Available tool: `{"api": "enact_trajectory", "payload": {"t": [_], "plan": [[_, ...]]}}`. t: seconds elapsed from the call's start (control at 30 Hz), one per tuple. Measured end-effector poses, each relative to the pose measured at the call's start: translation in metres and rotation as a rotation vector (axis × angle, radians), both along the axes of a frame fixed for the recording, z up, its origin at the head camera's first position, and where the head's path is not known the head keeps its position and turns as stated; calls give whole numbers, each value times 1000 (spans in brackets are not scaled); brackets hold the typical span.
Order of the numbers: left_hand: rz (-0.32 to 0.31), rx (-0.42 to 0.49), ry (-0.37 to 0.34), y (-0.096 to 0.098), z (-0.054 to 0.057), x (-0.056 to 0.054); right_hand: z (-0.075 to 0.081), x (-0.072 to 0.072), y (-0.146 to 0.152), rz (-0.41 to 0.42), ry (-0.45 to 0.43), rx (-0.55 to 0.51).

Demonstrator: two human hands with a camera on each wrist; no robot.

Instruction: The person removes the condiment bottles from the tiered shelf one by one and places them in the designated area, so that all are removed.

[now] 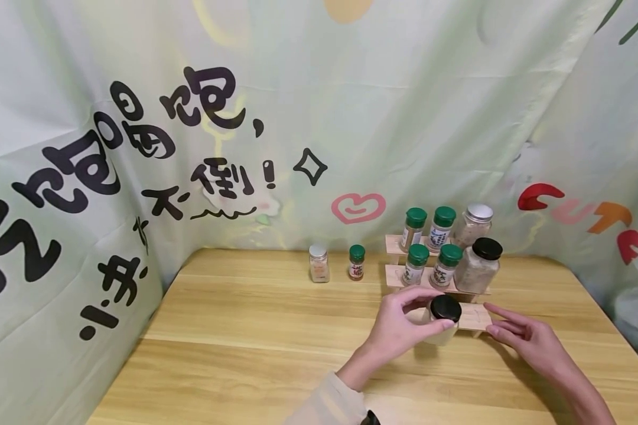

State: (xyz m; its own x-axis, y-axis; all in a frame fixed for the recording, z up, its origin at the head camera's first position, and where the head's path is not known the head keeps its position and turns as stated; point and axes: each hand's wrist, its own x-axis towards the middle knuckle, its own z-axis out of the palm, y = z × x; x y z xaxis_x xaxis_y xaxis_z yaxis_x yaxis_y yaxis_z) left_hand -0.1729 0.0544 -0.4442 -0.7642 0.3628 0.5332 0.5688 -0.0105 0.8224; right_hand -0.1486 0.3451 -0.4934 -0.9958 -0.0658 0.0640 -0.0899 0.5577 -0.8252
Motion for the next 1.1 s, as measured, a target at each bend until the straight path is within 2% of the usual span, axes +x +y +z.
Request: {"api": "enact_trajectory", "payload": {"t": [0.23, 0.43, 0.53, 0.77, 0.93, 1.1], "plan": [[-53, 33, -23, -17, 7, 0, 1, 1, 0, -8, -17, 14], [-93, 104, -89, -34, 2, -2, 1, 1, 1, -5, -34, 9], [-64, 101, -80, -43, 1, -4, 1, 1, 2, -9, -39, 3], [-27, 94, -176, -62, 5, -5, 0, 3, 3, -7, -20, -7], [-5, 99, -166, -76, 6, -9, 1, 2, 2, -5, -23, 12], [21, 121, -153, -90, 8, -13, 1, 1, 1, 5, -24, -14]]}}
